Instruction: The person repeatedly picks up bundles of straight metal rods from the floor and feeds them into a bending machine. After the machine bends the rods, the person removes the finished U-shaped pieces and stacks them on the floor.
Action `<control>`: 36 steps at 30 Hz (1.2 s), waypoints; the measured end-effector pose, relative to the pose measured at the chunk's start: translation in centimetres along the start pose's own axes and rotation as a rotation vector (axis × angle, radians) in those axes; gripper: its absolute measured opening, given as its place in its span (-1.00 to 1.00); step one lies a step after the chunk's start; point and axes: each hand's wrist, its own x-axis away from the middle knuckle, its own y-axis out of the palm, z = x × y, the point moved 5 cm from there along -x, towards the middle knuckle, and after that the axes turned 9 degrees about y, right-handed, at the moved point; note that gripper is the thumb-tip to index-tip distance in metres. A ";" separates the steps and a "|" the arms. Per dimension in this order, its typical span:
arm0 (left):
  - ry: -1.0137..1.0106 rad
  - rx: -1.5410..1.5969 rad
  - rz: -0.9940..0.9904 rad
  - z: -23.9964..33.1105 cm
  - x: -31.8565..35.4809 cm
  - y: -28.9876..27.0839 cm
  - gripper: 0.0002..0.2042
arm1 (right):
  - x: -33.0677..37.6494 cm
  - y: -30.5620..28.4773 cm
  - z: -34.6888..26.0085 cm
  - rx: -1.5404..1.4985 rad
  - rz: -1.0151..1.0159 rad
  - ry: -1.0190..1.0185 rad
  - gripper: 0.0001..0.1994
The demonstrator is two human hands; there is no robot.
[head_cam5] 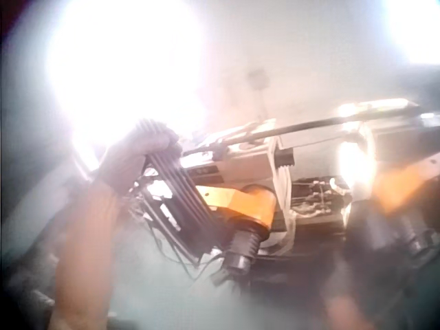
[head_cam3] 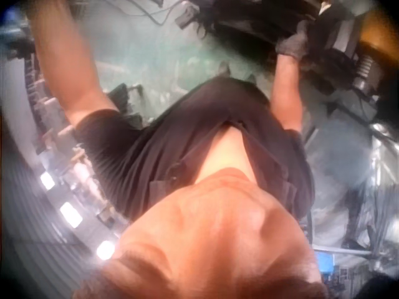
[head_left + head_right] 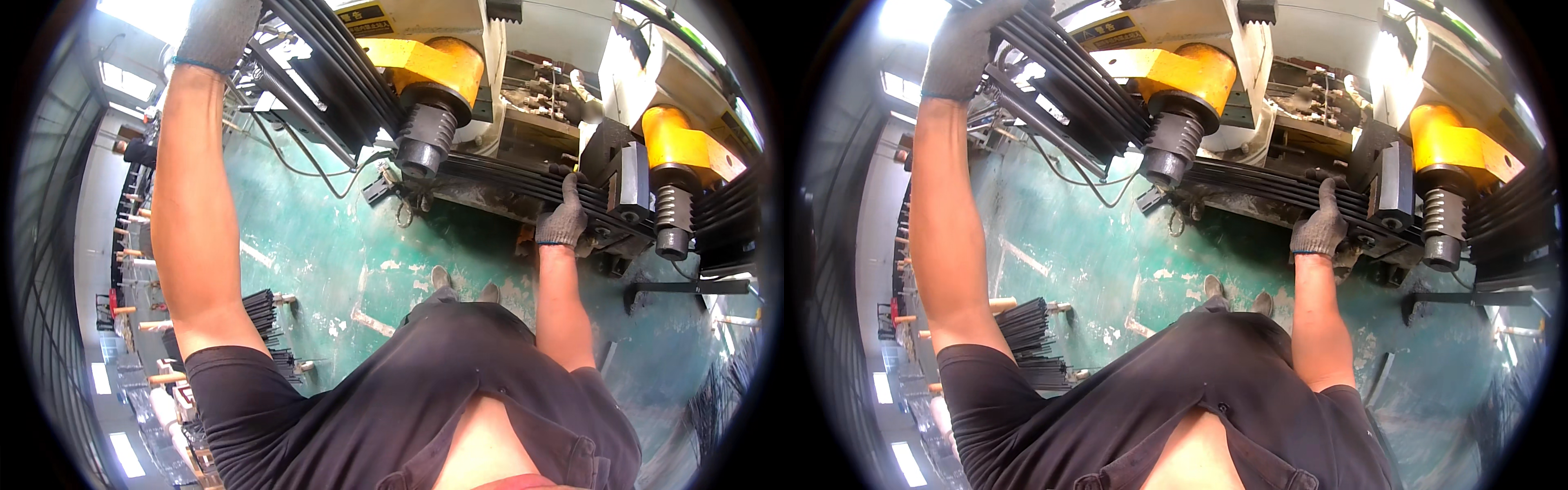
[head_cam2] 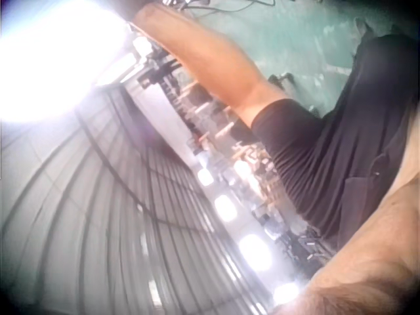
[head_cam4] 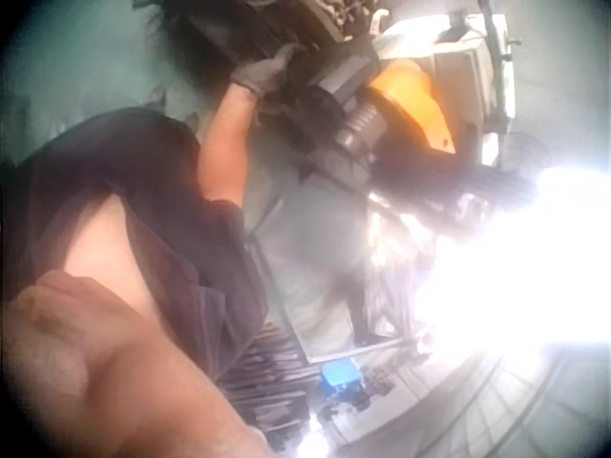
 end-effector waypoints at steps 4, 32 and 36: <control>-0.026 -0.075 0.094 1.5 1.0 1.5 -0.83 | -0.2 -0.2 -0.1 0.011 -0.018 0.004 -0.81; 0.100 -0.178 0.177 4.7 23.0 -12.5 -0.80 | 11.5 -8.0 1.9 0.362 -0.276 -0.076 -0.61; -0.015 0.232 0.583 2.9 39.4 -17.7 -0.73 | 17.4 -7.7 3.9 0.467 -0.281 -0.248 -0.76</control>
